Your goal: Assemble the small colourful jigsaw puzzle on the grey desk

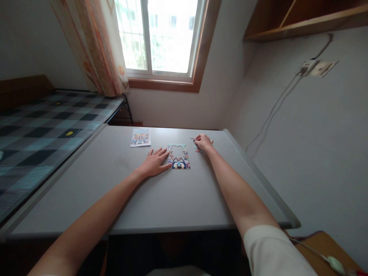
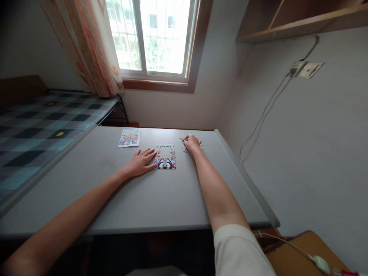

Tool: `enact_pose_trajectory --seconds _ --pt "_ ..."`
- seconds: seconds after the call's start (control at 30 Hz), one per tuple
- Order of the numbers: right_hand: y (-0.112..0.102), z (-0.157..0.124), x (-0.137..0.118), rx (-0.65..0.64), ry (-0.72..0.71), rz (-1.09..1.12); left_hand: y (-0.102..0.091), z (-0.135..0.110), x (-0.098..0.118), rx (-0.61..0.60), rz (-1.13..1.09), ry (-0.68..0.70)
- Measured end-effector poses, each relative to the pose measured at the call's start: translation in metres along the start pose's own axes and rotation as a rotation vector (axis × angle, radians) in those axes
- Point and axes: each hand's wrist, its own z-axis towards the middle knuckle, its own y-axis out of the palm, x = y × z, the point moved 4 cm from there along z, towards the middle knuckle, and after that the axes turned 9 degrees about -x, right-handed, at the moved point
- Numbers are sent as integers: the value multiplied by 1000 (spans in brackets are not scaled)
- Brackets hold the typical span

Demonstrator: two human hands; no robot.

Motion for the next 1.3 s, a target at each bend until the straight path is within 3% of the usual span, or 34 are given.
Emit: enact_pose_trajectory --seconds 0.13,0.27,0.47,0.87,1.17,1.3 --pt "-4 -11 -5 14 -134 304 2 1 -2 10 -2 6" --pt "-2 -31 -6 -69 -279 623 3 2 -3 18 -2 7" --pt "11 -64 -4 -162 -290 875 2 1 -2 6 -5 1" --pt "22 -83 -20 -211 -399 838 1 1 -3 36 -2 -20" --pt "38 -98 -39 -311 -508 801 -18 -2 2 349 -86 27" --pt "40 -103 -45 -314 -556 775 -23 -4 5 362 -113 45"
